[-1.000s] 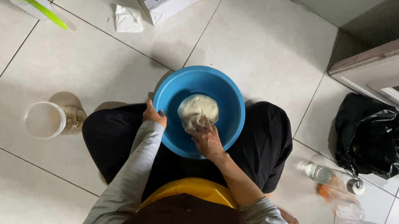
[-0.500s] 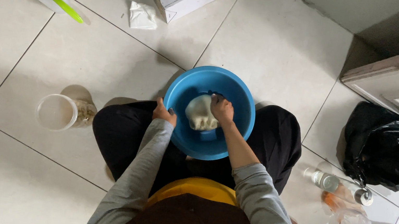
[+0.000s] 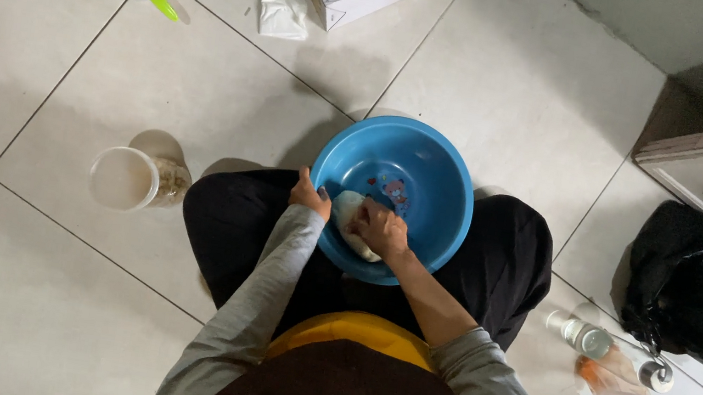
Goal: A person is kneading a ball of dough in a blue plastic bowl while sitting on a tiled floor.
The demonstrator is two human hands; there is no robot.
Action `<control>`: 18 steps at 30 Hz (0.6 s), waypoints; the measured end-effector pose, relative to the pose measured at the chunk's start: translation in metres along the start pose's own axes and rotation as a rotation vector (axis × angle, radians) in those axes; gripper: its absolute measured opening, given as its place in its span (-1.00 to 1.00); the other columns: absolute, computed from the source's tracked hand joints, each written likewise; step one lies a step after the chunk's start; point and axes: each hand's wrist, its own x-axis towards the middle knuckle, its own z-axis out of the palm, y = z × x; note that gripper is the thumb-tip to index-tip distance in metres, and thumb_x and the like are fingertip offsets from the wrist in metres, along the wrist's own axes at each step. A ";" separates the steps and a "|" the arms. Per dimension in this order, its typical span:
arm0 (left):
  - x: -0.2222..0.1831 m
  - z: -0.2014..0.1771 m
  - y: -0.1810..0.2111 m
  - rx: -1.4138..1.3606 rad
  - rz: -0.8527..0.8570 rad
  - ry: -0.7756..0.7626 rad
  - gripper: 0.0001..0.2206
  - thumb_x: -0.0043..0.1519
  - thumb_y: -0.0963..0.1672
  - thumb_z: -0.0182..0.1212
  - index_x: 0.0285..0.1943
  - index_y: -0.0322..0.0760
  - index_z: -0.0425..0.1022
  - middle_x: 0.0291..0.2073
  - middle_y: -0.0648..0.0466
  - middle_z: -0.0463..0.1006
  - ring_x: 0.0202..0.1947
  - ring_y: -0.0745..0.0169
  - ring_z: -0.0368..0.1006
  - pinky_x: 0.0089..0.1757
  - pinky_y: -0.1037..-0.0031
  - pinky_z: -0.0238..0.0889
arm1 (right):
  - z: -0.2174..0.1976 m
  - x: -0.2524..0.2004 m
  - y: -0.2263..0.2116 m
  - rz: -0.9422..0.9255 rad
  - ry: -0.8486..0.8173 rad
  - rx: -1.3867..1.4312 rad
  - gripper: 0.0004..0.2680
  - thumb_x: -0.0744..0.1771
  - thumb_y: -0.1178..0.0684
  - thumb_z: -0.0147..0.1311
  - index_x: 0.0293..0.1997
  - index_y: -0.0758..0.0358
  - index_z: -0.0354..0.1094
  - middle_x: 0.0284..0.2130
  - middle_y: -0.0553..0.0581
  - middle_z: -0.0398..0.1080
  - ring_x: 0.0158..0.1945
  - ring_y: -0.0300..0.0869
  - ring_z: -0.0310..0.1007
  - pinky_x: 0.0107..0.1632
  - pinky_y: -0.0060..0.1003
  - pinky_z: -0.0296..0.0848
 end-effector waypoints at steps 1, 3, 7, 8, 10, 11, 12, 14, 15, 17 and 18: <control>-0.002 -0.002 -0.001 0.001 -0.003 0.001 -0.44 0.38 -0.13 0.05 0.54 -0.34 -0.05 0.17 -0.32 0.47 0.12 -0.31 0.50 0.03 -0.07 0.48 | 0.011 0.012 0.006 -0.002 -0.003 0.001 -0.79 0.29 -0.26 0.13 -0.12 -0.12 0.35 -0.29 -0.03 0.55 -0.16 -0.03 0.63 -0.05 -0.02 0.61; -0.003 -0.002 0.001 -0.002 0.016 0.011 -0.44 0.38 -0.13 0.06 0.53 -0.37 -0.03 0.18 -0.34 0.47 0.13 -0.36 0.48 0.03 -0.09 0.47 | 0.028 0.037 0.022 0.097 0.054 0.031 -0.77 0.30 -0.41 -0.02 -0.15 -0.26 0.27 -0.28 -0.06 0.51 -0.15 -0.01 0.62 0.01 0.03 0.59; -0.004 -0.004 0.005 -0.009 0.009 0.020 -0.45 0.37 -0.14 0.07 0.52 -0.38 -0.02 0.15 -0.34 0.49 0.11 -0.35 0.50 0.01 -0.08 0.49 | 0.050 0.063 0.037 0.188 0.083 0.071 -0.58 0.27 -0.44 0.12 0.19 -0.32 0.12 0.20 -0.21 0.35 0.43 -0.03 0.17 0.24 0.26 0.33; -0.002 -0.002 0.003 -0.013 0.012 0.029 -0.46 0.37 -0.14 0.07 0.51 -0.35 0.00 0.14 -0.32 0.50 0.10 -0.34 0.51 0.01 -0.07 0.50 | 0.079 0.074 0.055 0.125 0.434 -0.024 -0.37 0.18 -0.53 0.18 0.32 -0.20 0.12 0.27 0.11 0.27 0.34 0.10 0.25 0.16 0.16 0.40; -0.002 -0.001 0.000 -0.014 0.015 0.038 -0.46 0.36 -0.13 0.08 0.51 -0.32 0.01 0.13 -0.29 0.51 0.09 -0.32 0.51 0.00 -0.07 0.50 | 0.076 0.066 0.055 0.063 0.784 -0.116 -0.16 0.08 -0.62 0.23 0.45 -0.09 0.13 0.33 0.43 0.21 0.25 0.23 0.34 0.08 0.06 0.47; -0.003 -0.002 0.000 -0.026 0.018 0.036 -0.48 0.37 -0.14 0.07 0.49 -0.33 0.02 0.13 -0.31 0.50 0.10 -0.35 0.51 0.01 -0.08 0.49 | 0.044 0.047 0.036 0.082 0.467 -0.025 -0.27 0.11 -0.67 0.12 0.30 -0.08 0.25 0.31 0.35 0.20 0.30 0.20 0.30 0.22 0.07 0.37; -0.002 -0.002 0.003 -0.043 0.024 0.036 -0.50 0.37 -0.15 0.07 0.48 -0.33 0.03 0.13 -0.32 0.50 0.10 -0.37 0.50 0.02 -0.10 0.48 | 0.009 0.031 0.020 0.095 0.155 0.061 -0.34 0.15 -0.72 0.02 0.15 -0.08 0.38 0.28 0.28 0.21 0.34 0.18 0.27 0.37 0.07 0.27; -0.004 -0.005 0.006 -0.032 0.020 0.037 -0.49 0.37 -0.14 0.07 0.49 -0.34 0.03 0.13 -0.31 0.50 0.10 -0.35 0.50 0.02 -0.08 0.49 | -0.006 0.028 0.017 0.137 -0.010 0.121 -0.34 0.15 -0.72 0.02 0.20 -0.13 0.31 0.34 0.23 0.13 0.33 0.18 0.29 0.34 0.08 0.31; -0.006 -0.007 0.007 -0.020 0.013 0.035 -0.48 0.37 -0.13 0.08 0.49 -0.34 0.02 0.12 -0.30 0.51 0.11 -0.33 0.50 0.02 -0.05 0.49 | -0.012 0.026 0.015 0.181 -0.180 0.181 -0.33 0.15 -0.72 0.03 0.24 -0.17 0.25 0.39 0.19 0.05 0.32 0.19 0.30 0.32 0.09 0.35; -0.007 -0.006 0.007 -0.018 0.011 0.036 -0.48 0.37 -0.13 0.08 0.50 -0.30 0.02 0.14 -0.29 0.50 0.13 -0.33 0.49 0.03 -0.06 0.48 | 0.013 0.020 0.028 0.141 -0.176 0.184 -0.38 0.18 -0.67 0.04 0.19 -0.15 0.22 0.23 0.22 0.24 0.25 0.18 0.38 0.26 0.11 0.38; -0.006 -0.006 0.008 -0.013 0.011 0.042 -0.47 0.37 -0.13 0.09 0.51 -0.26 0.01 0.16 -0.28 0.49 0.14 -0.33 0.48 0.05 -0.07 0.46 | 0.025 0.018 0.034 0.097 -0.169 0.190 -0.44 0.21 -0.63 0.04 0.15 -0.12 0.19 0.07 0.26 0.43 0.18 0.17 0.46 0.20 0.12 0.40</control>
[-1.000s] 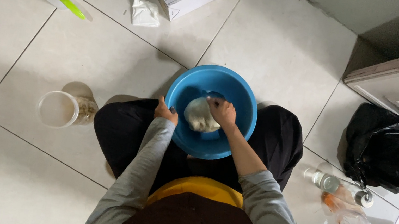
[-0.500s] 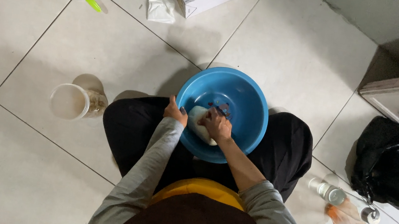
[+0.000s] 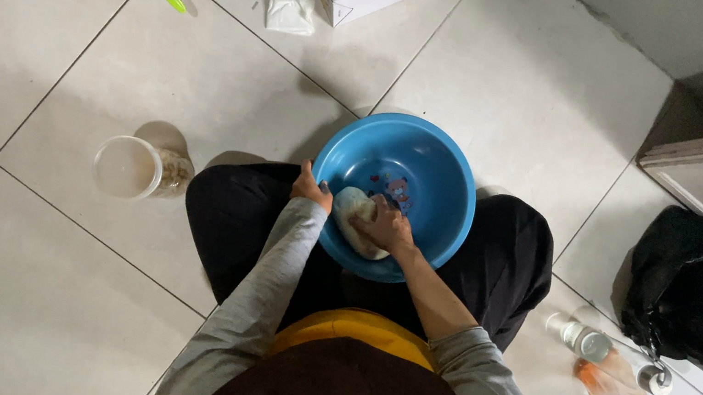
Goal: A person is kneading a ball of dough in a blue plastic bowl while sitting on a tiled floor.
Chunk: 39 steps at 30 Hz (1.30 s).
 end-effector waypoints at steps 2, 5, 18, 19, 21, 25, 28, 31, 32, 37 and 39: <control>0.007 0.011 -0.011 0.013 -0.004 0.002 -0.47 0.37 -0.13 0.10 0.50 -0.24 0.01 0.15 -0.26 0.50 0.13 -0.31 0.49 0.04 -0.06 0.47 | 0.012 -0.002 0.008 -0.014 0.049 -0.031 -0.48 0.22 -0.57 0.08 0.12 -0.14 0.18 0.00 0.19 0.48 0.13 0.11 0.51 0.17 0.06 0.44; 0.015 0.021 -0.023 0.038 0.001 0.013 -0.46 0.37 -0.12 0.10 0.51 -0.21 0.00 0.15 -0.23 0.51 0.12 -0.27 0.51 0.03 -0.03 0.49 | 0.022 -0.002 0.028 0.023 0.084 0.076 -0.54 0.20 -0.51 0.15 0.08 -0.21 0.24 -0.08 0.12 0.53 0.06 0.07 0.55 0.12 0.03 0.48; 0.029 0.029 -0.026 0.060 -0.087 -0.011 -0.44 0.38 -0.10 0.08 0.56 -0.02 -0.05 0.08 -0.23 0.57 0.05 -0.22 0.57 -0.02 0.06 0.55 | -0.068 -0.059 -0.007 0.300 0.552 1.535 -0.66 0.24 -0.03 0.30 0.06 0.16 0.32 -0.27 0.28 0.46 -0.22 0.08 0.58 -0.22 0.02 0.56; 0.026 0.030 -0.030 0.064 -0.090 -0.014 -0.44 0.38 -0.10 0.08 0.56 -0.02 -0.05 0.08 -0.23 0.57 0.05 -0.22 0.57 -0.02 0.06 0.55 | -0.065 -0.060 -0.009 0.306 0.551 1.537 -0.66 0.24 -0.03 0.30 0.06 0.16 0.32 -0.27 0.28 0.46 -0.22 0.08 0.58 -0.22 0.02 0.56; 0.028 0.032 -0.029 0.069 -0.107 0.013 -0.43 0.37 -0.11 0.10 0.56 -0.04 -0.04 0.06 -0.26 0.58 0.02 -0.24 0.58 -0.05 0.02 0.55 | -0.068 -0.055 -0.013 0.050 0.673 0.999 -0.60 0.27 0.02 0.38 0.20 0.13 0.32 -0.11 0.51 0.45 0.00 0.23 0.53 -0.06 0.06 0.51; 0.007 0.015 -0.011 0.045 -0.102 -0.024 -0.46 0.39 -0.10 0.03 0.54 -0.08 -0.06 0.02 -0.31 0.57 0.01 -0.24 0.58 -0.05 0.03 0.55 | 0.013 0.002 0.035 -0.167 0.664 0.129 -0.55 0.23 -0.20 0.28 0.26 -0.10 0.38 -0.09 0.32 0.53 0.00 0.23 0.55 0.06 0.17 0.52; -0.005 0.001 0.011 0.046 -0.093 -0.004 -0.48 0.39 -0.13 0.04 0.53 -0.18 -0.01 0.04 -0.32 0.57 0.02 -0.27 0.58 -0.05 0.02 0.54 | 0.067 0.031 0.050 -0.440 0.820 -0.694 -0.64 0.32 -0.28 0.07 0.20 -0.05 0.42 -0.02 0.11 0.53 0.00 0.00 0.59 0.01 -0.06 0.57; -0.007 -0.001 0.011 0.061 -0.096 -0.013 -0.47 0.39 -0.11 0.03 0.53 -0.17 -0.03 0.06 -0.30 0.56 0.03 -0.26 0.57 -0.04 0.03 0.55 | 0.066 0.041 0.024 -0.342 0.282 -0.635 -0.74 0.34 -0.16 0.10 0.09 0.01 0.42 -0.38 0.06 0.52 -0.25 -0.07 0.64 -0.25 -0.11 0.66; -0.007 0.001 0.009 0.062 -0.091 -0.015 -0.47 0.39 -0.11 0.04 0.53 -0.17 -0.04 0.05 -0.30 0.56 0.03 -0.27 0.57 -0.04 0.03 0.55 | 0.068 0.054 0.031 -0.289 0.198 -0.624 -0.81 0.32 -0.08 0.14 -0.08 0.12 0.44 -0.42 0.08 0.51 -0.30 -0.03 0.64 -0.31 -0.10 0.65; -0.007 0.002 0.003 0.039 -0.058 -0.050 -0.43 0.39 -0.13 0.04 0.56 -0.27 -0.10 0.10 -0.32 0.52 0.07 -0.32 0.53 -0.05 -0.02 0.53 | 0.011 0.075 0.017 -0.132 0.031 -0.341 -0.77 0.14 -0.24 0.42 -0.20 -0.28 0.61 -0.37 -0.19 0.61 -0.21 -0.11 0.66 -0.11 -0.16 0.65; -0.004 0.005 0.000 0.021 -0.047 -0.019 -0.43 0.37 -0.14 0.06 0.56 -0.25 -0.08 0.04 -0.30 0.54 0.04 -0.32 0.54 -0.08 -0.04 0.54 | -0.006 0.087 0.022 -0.230 -0.098 -0.043 -0.82 0.13 -0.26 0.38 -0.27 -0.45 0.60 -0.38 -0.28 0.60 -0.13 -0.23 0.62 0.03 -0.23 0.58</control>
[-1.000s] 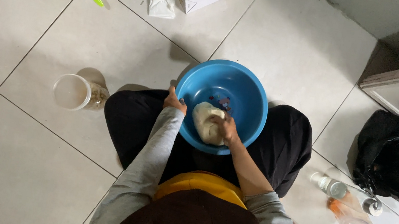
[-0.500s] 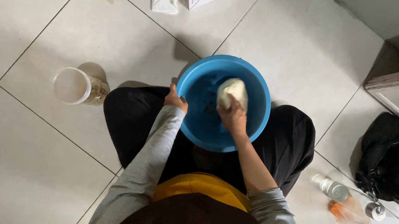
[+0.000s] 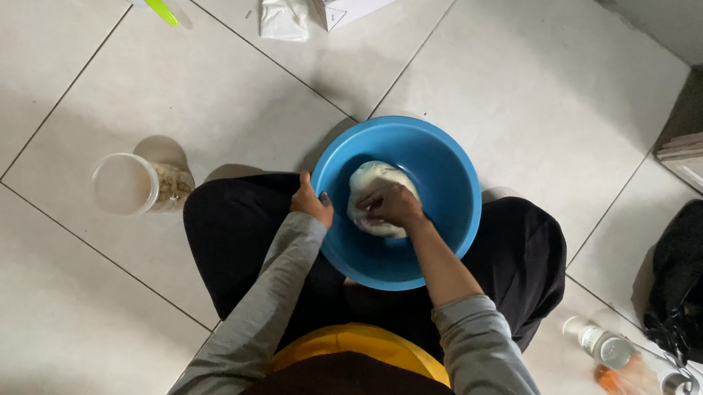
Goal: A person is kneading a ball of dough in a blue plastic bowl while sitting on a tiled floor.
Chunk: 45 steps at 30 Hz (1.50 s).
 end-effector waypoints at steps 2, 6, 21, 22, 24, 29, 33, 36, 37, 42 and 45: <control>-0.001 0.000 0.003 -0.004 -0.006 -0.002 -0.42 0.37 -0.14 0.06 0.55 -0.21 -0.08 0.02 -0.30 0.54 0.02 -0.32 0.54 -0.07 -0.04 0.54 | -0.007 0.009 -0.001 0.050 0.011 0.047 -0.84 0.14 -0.30 0.38 -0.32 -0.40 0.62 -0.39 -0.19 0.60 -0.16 -0.14 0.62 -0.03 -0.17 0.59; -0.004 -0.005 0.007 -0.036 -0.003 -0.014 -0.49 0.37 -0.14 0.03 0.50 -0.22 -0.02 -0.05 -0.32 0.55 -0.01 -0.35 0.54 -0.06 -0.12 0.52 | -0.011 0.034 0.009 0.267 0.129 0.173 -0.59 0.12 -0.56 0.28 -0.46 -0.05 0.61 -0.44 0.17 0.57 -0.23 0.13 0.61 -0.18 0.06 0.60; -0.002 0.003 -0.001 -0.103 0.079 0.071 -0.46 0.35 -0.14 0.04 0.51 -0.36 0.00 0.04 -0.36 0.51 0.05 -0.40 0.51 0.00 -0.14 0.45 | 0.014 0.016 0.002 0.093 0.496 -0.185 -0.61 0.33 -0.60 -0.19 -0.26 -0.27 0.46 -0.43 -0.01 0.57 -0.28 0.04 0.64 -0.18 0.03 0.58; 0.002 0.008 -0.005 -0.106 0.081 0.076 -0.46 0.35 -0.14 0.04 0.51 -0.36 0.00 0.04 -0.36 0.51 0.05 -0.40 0.51 0.00 -0.14 0.45 | 0.011 0.012 -0.003 0.088 0.498 -0.187 -0.61 0.33 -0.60 -0.19 -0.26 -0.27 0.46 -0.43 -0.01 0.57 -0.28 0.04 0.64 -0.18 0.03 0.58; 0.007 0.020 -0.016 -0.105 0.066 0.129 -0.44 0.34 -0.15 0.07 0.52 -0.36 0.00 0.09 -0.37 0.49 0.09 -0.43 0.48 -0.04 -0.09 0.46 | 0.008 0.000 -0.013 -0.016 0.530 -0.254 -0.78 0.38 -0.34 -0.03 -0.22 -0.18 0.46 -0.45 -0.02 0.57 -0.33 -0.02 0.65 -0.23 -0.06 0.60; -0.002 0.005 -0.003 -0.102 0.063 0.086 -0.43 0.35 -0.14 0.07 0.53 -0.39 -0.01 0.18 -0.38 0.45 0.15 -0.38 0.46 0.07 -0.06 0.43 | -0.003 -0.085 -0.027 -0.383 0.505 -0.584 -0.83 0.40 -0.22 0.02 0.07 -0.21 0.36 0.05 0.03 0.43 0.09 0.02 0.49 0.20 -0.07 0.45; -0.008 -0.002 0.001 -0.084 0.053 0.048 -0.44 0.36 -0.15 0.06 0.53 -0.40 0.00 0.17 -0.37 0.46 0.14 -0.38 0.46 0.06 -0.05 0.44 | -0.058 -0.127 -0.077 -0.119 0.529 0.204 -0.78 0.30 -0.04 0.29 -0.08 0.26 0.54 -0.26 0.34 0.58 -0.12 0.22 0.58 -0.10 0.10 0.56; 0.000 0.007 -0.007 -0.037 0.046 0.048 -0.45 0.37 -0.14 0.07 0.53 -0.32 0.00 0.15 -0.31 0.49 0.12 -0.32 0.49 0.05 -0.04 0.45 | -0.070 -0.070 -0.014 -0.027 0.689 0.205 -0.87 0.39 -0.09 0.11 -0.06 -0.07 0.58 -0.24 0.04 0.60 -0.14 -0.04 0.61 -0.08 -0.10 0.54; 0.000 0.006 -0.007 -0.040 0.049 0.052 -0.45 0.37 -0.14 0.07 0.53 -0.32 0.00 0.15 -0.31 0.49 0.12 -0.32 0.49 0.05 -0.04 0.45 | -0.067 -0.044 0.002 -0.032 0.692 0.203 -0.87 0.39 -0.09 0.11 -0.06 -0.07 0.58 -0.24 0.04 0.60 -0.14 -0.04 0.61 -0.08 -0.10 0.54; 0.002 0.005 -0.005 -0.109 0.054 0.028 -0.45 0.39 -0.18 0.00 0.56 -0.30 -0.08 0.14 -0.32 0.48 0.11 -0.35 0.49 0.02 -0.11 0.46 | -0.004 0.066 0.041 -0.169 0.924 -1.556 -0.94 0.30 0.14 -0.08 -0.40 0.14 0.24 -0.64 0.10 0.20 -0.63 -0.06 0.21 -0.61 -0.15 0.21; -0.008 -0.002 0.000 -0.080 -0.018 -0.005 -0.43 0.40 -0.19 -0.04 0.59 -0.31 -0.15 0.24 -0.31 0.40 0.16 -0.27 0.46 0.02 -0.05 0.50 | -0.035 0.029 -0.052 0.415 0.396 -0.163 -0.38 0.34 -0.61 -0.31 -0.21 0.20 0.55 -0.28 0.30 0.58 -0.06 0.22 0.60 0.10 0.09 0.33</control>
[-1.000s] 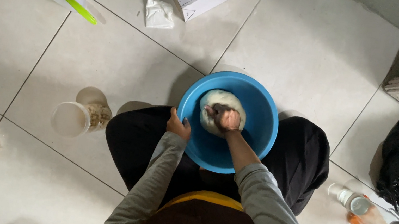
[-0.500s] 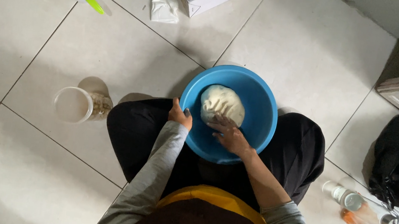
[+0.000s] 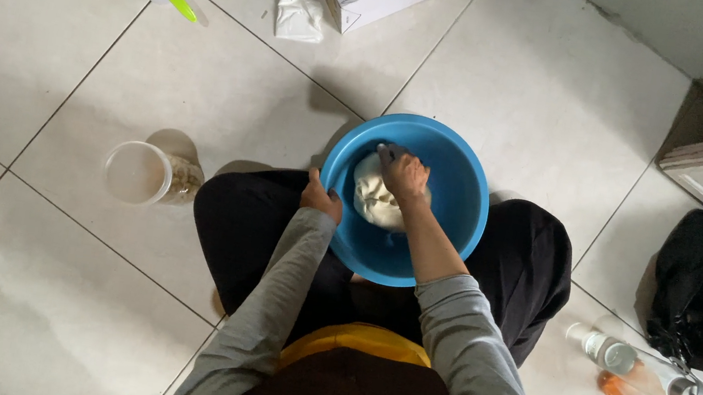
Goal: A person is kneading a ball of dough in a blue plastic bowl while sitting on a tiled floor.
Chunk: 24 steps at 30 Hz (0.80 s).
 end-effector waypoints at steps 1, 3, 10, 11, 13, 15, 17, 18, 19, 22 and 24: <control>0.002 0.001 -0.003 0.000 -0.006 0.000 -0.43 0.40 -0.19 -0.04 0.59 -0.31 -0.15 0.24 -0.31 0.40 0.16 -0.27 0.46 0.02 -0.05 0.50 | 0.007 -0.007 0.004 -0.002 -0.006 -0.002 -0.38 0.34 -0.61 -0.31 -0.21 0.20 0.55 -0.28 0.30 0.58 -0.06 0.22 0.60 0.10 0.09 0.33; 0.005 0.005 -0.009 -0.006 0.035 -0.004 -0.41 0.40 -0.17 -0.01 0.59 -0.29 -0.16 0.30 -0.32 0.34 0.23 -0.30 0.41 0.07 -0.06 0.48 | 0.022 -0.024 0.016 -0.215 0.231 -0.089 -0.47 0.37 -0.60 -0.28 -0.38 -0.09 0.58 -0.53 0.17 0.54 -0.30 0.18 0.64 0.02 0.11 0.39; 0.004 0.000 -0.006 0.007 -0.012 -0.035 -0.42 0.42 -0.13 0.00 0.60 -0.28 -0.13 0.35 -0.25 0.33 0.29 -0.21 0.36 0.16 -0.02 0.41 | 0.028 -0.081 0.047 -0.694 0.719 -0.061 -0.70 0.29 -0.44 0.12 -0.51 -0.17 0.55 -0.75 0.05 0.35 -0.61 0.05 0.47 -0.31 0.05 0.46; 0.006 0.004 -0.009 0.018 0.016 -0.006 -0.44 0.40 -0.13 0.03 0.57 -0.26 -0.08 0.31 -0.24 0.37 0.25 -0.23 0.39 0.13 -0.02 0.43 | 0.017 -0.094 0.049 -0.610 0.406 -0.096 -0.66 0.29 -0.49 0.06 -0.50 -0.17 0.54 -0.67 0.01 0.43 -0.52 0.04 0.52 -0.19 0.05 0.44; 0.008 0.008 -0.015 0.028 0.038 0.019 -0.46 0.39 -0.13 0.05 0.54 -0.25 -0.03 0.27 -0.22 0.41 0.22 -0.24 0.42 0.10 -0.02 0.45 | 0.007 -0.113 0.060 -0.516 0.090 -0.130 -0.62 0.29 -0.55 0.00 -0.50 -0.17 0.53 -0.60 -0.03 0.52 -0.43 0.04 0.57 -0.07 0.06 0.42; 0.009 0.009 -0.017 -0.013 0.064 0.035 -0.46 0.38 -0.15 0.05 0.54 -0.24 -0.03 0.22 -0.25 0.45 0.16 -0.26 0.46 0.06 -0.04 0.48 | 0.007 -0.123 0.077 -0.506 -0.027 -0.261 -0.68 0.19 -0.64 0.00 -0.44 -0.41 0.45 -0.48 -0.24 0.52 -0.29 -0.16 0.61 -0.06 -0.09 0.49; 0.003 0.005 -0.012 -0.013 0.071 0.038 -0.47 0.38 -0.15 0.05 0.53 -0.28 -0.01 0.21 -0.26 0.45 0.16 -0.27 0.47 0.06 -0.04 0.48 | 0.021 -0.119 0.101 -0.459 -0.191 -0.213 -0.71 0.18 -0.56 0.15 -0.38 -0.33 0.44 -0.43 -0.13 0.53 -0.21 -0.02 0.60 -0.01 0.02 0.50; 0.001 0.002 -0.010 -0.012 0.076 0.045 -0.48 0.38 -0.15 0.05 0.52 -0.31 0.02 0.20 -0.27 0.46 0.15 -0.28 0.47 0.06 -0.05 0.47 | 0.028 -0.117 0.112 -0.414 -0.354 -0.161 -0.70 0.16 -0.48 0.29 -0.32 -0.25 0.42 -0.37 -0.01 0.53 -0.12 0.12 0.59 0.04 0.13 0.51; 0.002 0.002 -0.009 -0.012 0.077 0.043 -0.48 0.38 -0.15 0.05 0.52 -0.31 0.02 0.20 -0.27 0.46 0.15 -0.28 0.47 0.06 -0.05 0.47 | 0.024 -0.115 0.110 -0.411 -0.354 -0.162 -0.70 0.16 -0.48 0.29 -0.32 -0.25 0.42 -0.37 -0.01 0.53 -0.12 0.12 0.59 0.04 0.13 0.51; 0.003 -0.001 -0.008 -0.013 0.092 0.012 -0.49 0.39 -0.16 0.03 0.51 -0.30 -0.01 0.19 -0.28 0.45 0.16 -0.29 0.45 0.05 -0.07 0.48 | 0.021 -0.106 0.095 -0.429 -0.337 -0.192 -0.74 0.21 -0.37 0.32 -0.26 -0.21 0.38 -0.33 -0.04 0.52 -0.08 0.05 0.59 0.10 0.08 0.50; 0.003 -0.002 -0.004 0.018 0.040 -0.011 -0.49 0.40 -0.13 0.01 0.52 -0.28 -0.02 0.20 -0.27 0.46 0.17 -0.28 0.45 0.09 -0.05 0.45 | 0.022 -0.092 0.083 -0.281 -0.329 -0.216 -0.78 0.25 -0.37 0.13 -0.23 -0.22 0.45 -0.32 0.01 0.53 -0.13 0.07 0.60 0.01 0.07 0.56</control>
